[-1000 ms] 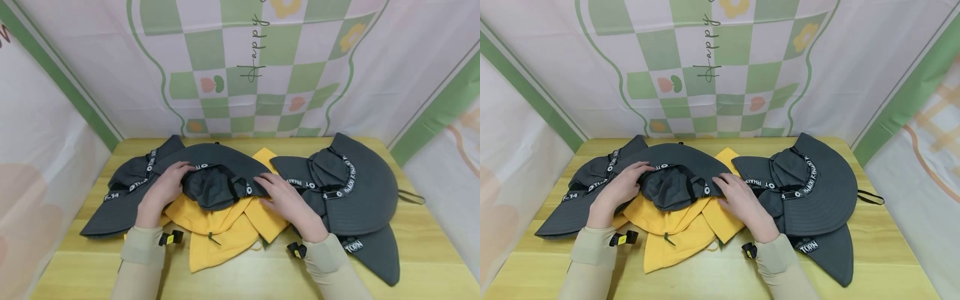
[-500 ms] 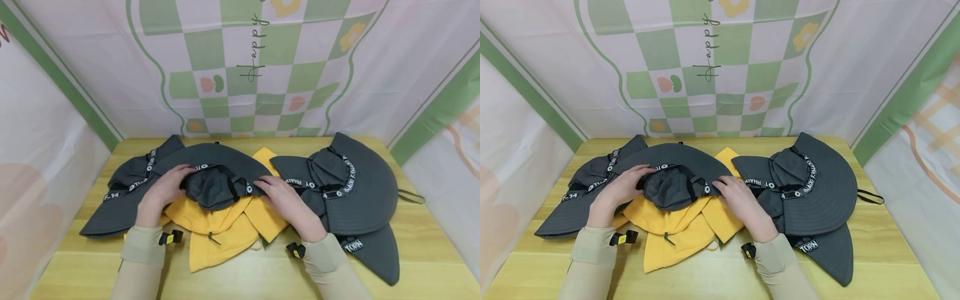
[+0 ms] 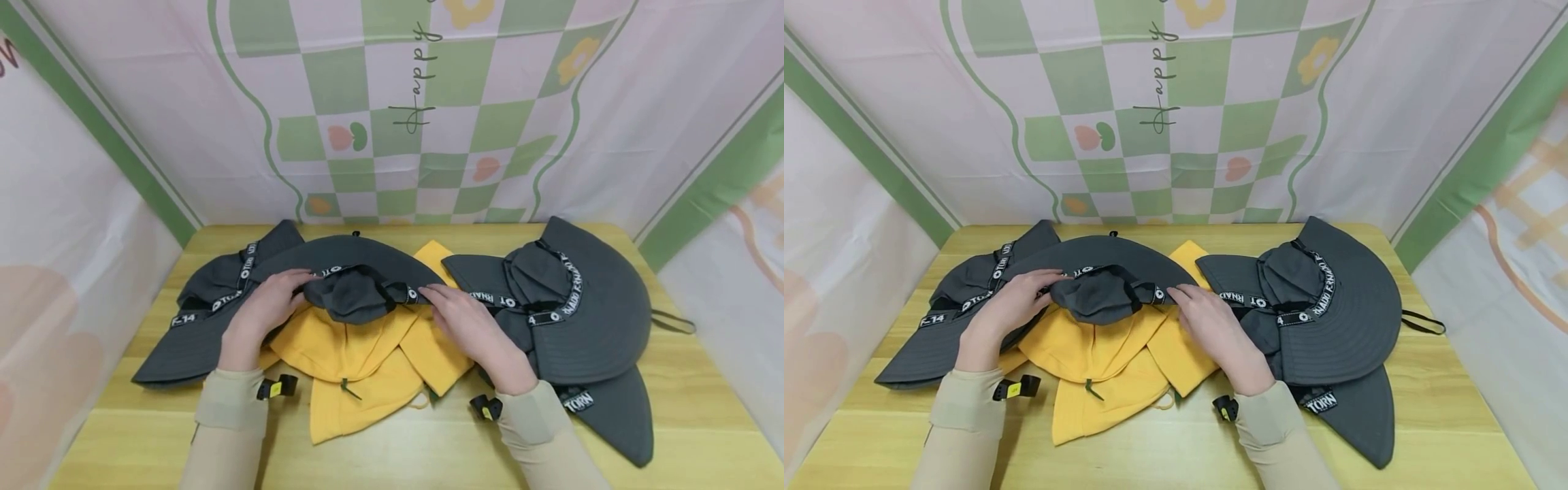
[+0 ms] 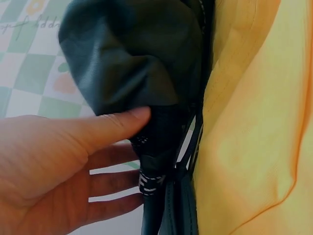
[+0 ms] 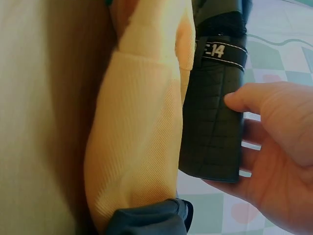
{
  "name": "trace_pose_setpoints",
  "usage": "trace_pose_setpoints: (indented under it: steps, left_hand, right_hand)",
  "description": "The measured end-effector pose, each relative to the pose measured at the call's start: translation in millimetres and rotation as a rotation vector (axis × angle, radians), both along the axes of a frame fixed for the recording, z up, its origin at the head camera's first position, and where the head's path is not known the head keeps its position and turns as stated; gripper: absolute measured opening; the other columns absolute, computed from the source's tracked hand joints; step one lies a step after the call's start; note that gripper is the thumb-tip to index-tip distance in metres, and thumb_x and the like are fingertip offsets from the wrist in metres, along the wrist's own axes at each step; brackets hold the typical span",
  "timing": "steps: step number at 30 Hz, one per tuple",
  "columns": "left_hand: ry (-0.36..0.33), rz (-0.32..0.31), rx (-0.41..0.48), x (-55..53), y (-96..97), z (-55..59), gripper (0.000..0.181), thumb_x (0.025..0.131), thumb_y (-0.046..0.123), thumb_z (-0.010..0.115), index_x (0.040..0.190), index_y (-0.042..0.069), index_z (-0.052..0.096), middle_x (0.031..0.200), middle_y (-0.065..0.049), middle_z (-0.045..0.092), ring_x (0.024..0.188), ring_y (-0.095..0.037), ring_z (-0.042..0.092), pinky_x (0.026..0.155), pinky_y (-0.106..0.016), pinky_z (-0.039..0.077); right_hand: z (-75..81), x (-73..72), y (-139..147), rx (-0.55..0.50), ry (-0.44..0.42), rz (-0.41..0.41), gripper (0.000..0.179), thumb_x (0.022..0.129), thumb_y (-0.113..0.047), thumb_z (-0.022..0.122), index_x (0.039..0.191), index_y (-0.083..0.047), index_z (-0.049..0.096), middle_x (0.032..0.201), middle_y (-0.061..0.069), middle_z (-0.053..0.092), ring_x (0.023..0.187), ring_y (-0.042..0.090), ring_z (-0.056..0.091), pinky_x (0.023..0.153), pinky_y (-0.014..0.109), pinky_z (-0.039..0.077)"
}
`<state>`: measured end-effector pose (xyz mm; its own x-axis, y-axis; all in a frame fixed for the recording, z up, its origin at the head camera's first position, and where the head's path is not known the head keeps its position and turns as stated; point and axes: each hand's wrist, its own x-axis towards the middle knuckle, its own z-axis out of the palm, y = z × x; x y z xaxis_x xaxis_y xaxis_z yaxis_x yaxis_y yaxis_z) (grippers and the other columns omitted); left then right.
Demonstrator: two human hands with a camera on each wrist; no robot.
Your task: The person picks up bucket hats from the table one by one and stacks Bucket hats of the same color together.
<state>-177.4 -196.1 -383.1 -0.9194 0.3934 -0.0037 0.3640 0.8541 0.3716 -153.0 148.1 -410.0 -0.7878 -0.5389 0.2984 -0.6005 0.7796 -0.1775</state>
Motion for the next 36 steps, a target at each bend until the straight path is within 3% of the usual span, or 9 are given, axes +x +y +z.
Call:
trace_pose_setpoints:
  steps: [7,11,19,23,28,33,36]
  left_hand:
    - [0.083,0.017,0.109,-2.6,4.5,-1.5,0.028,0.1,0.011,0.059,0.127,0.011,0.066,0.135,-0.014,0.063,0.126,-0.036,0.059,0.105,-0.052,0.049]
    - [0.126,0.005,0.145,-1.9,10.4,0.3,0.029,0.101,0.009,0.057,0.128,0.013,0.066,0.135,-0.012,0.064,0.125,-0.034,0.06,0.104,-0.051,0.05]
    - [0.142,-0.023,0.163,1.7,22.4,7.0,0.025,0.101,0.011,0.057,0.124,0.015,0.067,0.128,-0.008,0.067,0.121,-0.03,0.063,0.103,-0.048,0.051]
    - [0.103,-0.008,0.177,2.1,24.3,8.4,0.028,0.102,0.014,0.056,0.129,0.016,0.065,0.131,-0.008,0.066,0.121,-0.028,0.063,0.101,-0.047,0.052]
    - [0.041,0.041,0.204,0.5,22.8,7.3,0.035,0.103,0.026,0.057,0.137,0.018,0.059,0.136,-0.007,0.063,0.117,-0.027,0.063,0.095,-0.047,0.052]
    - [-0.011,0.12,0.198,-2.4,13.9,3.6,0.053,0.098,0.055,0.055,0.141,0.023,0.055,0.145,-0.006,0.056,0.133,-0.031,0.053,0.109,-0.053,0.044]
    - [-0.047,0.13,0.195,-3.5,6.7,0.7,0.068,0.092,0.068,0.053,0.143,0.023,0.052,0.15,-0.007,0.051,0.14,-0.033,0.047,0.114,-0.055,0.038]
  right_hand:
    - [4.5,-0.9,5,-0.071,0.068,-0.037,0.033,0.093,-0.002,0.065,0.126,-0.001,0.066,0.123,0.017,0.07,0.112,0.034,0.068,0.095,0.047,0.056]
    - [4.9,-1.8,6,-0.097,0.107,-0.068,0.031,0.091,-0.006,0.071,0.121,-0.002,0.068,0.117,0.015,0.072,0.108,0.034,0.069,0.092,0.047,0.057]
    - [2.8,-3.2,6,-0.128,0.143,-0.082,0.03,0.088,-0.003,0.074,0.118,-0.002,0.07,0.116,0.015,0.073,0.106,0.034,0.07,0.089,0.046,0.058]
    - [3.4,-4.8,8,-0.203,0.184,-0.081,0.024,0.09,0.003,0.069,0.114,-0.001,0.071,0.109,0.015,0.075,0.1,0.034,0.071,0.087,0.046,0.058]
    - [8.1,-5.6,12,-0.285,0.183,-0.137,0.021,0.094,0.002,0.064,0.115,0.001,0.069,0.104,0.019,0.073,0.092,0.036,0.069,0.082,0.05,0.056]
    - [14.5,-6.5,18,-0.336,0.156,-0.209,0.02,0.098,-0.005,0.06,0.116,-0.001,0.067,0.105,0.018,0.072,0.093,0.036,0.067,0.084,0.053,0.051]
    - [17.6,-6.8,22,-0.366,0.141,-0.243,0.02,0.1,-0.007,0.058,0.116,-0.001,0.067,0.107,0.019,0.072,0.095,0.037,0.066,0.086,0.054,0.049]
